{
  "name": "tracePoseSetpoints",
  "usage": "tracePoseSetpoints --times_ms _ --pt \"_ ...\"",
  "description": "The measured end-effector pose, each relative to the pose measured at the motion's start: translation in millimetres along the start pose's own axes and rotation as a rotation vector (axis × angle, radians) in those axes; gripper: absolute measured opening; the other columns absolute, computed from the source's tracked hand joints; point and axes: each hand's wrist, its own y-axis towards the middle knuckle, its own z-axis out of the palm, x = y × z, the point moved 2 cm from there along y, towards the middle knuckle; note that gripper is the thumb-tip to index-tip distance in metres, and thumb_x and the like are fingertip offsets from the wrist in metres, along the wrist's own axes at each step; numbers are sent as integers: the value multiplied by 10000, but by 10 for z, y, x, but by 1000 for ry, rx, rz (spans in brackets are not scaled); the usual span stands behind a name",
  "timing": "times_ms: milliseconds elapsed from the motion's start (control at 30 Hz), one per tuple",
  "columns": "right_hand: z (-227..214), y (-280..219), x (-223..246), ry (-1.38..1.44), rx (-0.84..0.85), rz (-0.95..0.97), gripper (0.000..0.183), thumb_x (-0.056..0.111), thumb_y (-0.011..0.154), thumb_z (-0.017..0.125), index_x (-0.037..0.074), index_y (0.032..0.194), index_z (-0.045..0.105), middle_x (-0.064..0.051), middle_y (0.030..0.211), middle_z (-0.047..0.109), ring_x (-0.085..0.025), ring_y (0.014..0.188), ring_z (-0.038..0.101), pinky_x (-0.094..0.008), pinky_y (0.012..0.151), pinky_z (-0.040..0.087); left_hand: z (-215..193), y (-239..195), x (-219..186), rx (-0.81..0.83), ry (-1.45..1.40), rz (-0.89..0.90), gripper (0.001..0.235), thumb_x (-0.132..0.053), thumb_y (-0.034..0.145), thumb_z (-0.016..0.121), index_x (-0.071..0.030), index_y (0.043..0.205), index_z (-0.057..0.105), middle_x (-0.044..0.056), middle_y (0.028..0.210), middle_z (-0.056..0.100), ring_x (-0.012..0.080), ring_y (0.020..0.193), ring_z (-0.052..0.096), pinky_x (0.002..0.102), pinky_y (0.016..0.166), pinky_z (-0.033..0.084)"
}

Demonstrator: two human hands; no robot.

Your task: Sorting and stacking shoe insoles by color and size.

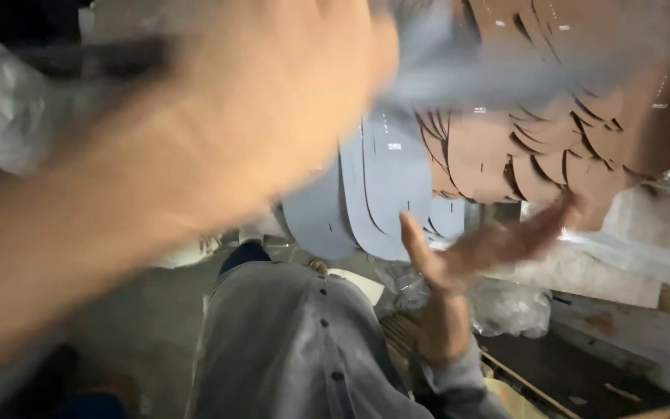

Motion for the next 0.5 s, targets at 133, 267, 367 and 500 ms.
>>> tracePoseSetpoints --times_ms 133,267,367,500 --pt "238 135 382 -444 353 -18 1211 679 639 893 94 1550 350 -220 1600 274 -466 1480 245 -706 1173 153 1778 -3 -598 -202 -319 55 826 -92 524 801 -155 1315 575 151 1162 655 343 982 651 452 867 540" --pt "992 -14 75 -530 895 231 1226 512 552 934 232 1612 385 -145 1564 397 -425 1432 368 -646 1161 241 2509 -230 -710 308 -460 160 786 -153 687 825 -88 1408 520 180 1192 630 390 1079 610 498 918 481" --pt "1056 -180 166 -372 1109 324 1179 458 503 895 202 1547 412 -67 1542 493 -313 1440 467 -589 1231 260 2534 -562 -576 -82 -448 40 613 -160 732 797 -89 1316 624 128 1144 666 374 1161 615 510 1097 444" --pt "1235 163 648 -377 842 156 1208 462 490 906 96 1527 405 -188 1515 494 -401 1390 442 -582 1161 272 2424 -663 -95 -439 -533 -152 573 -165 716 717 -61 1277 662 153 1237 672 378 1215 605 506 1114 431"
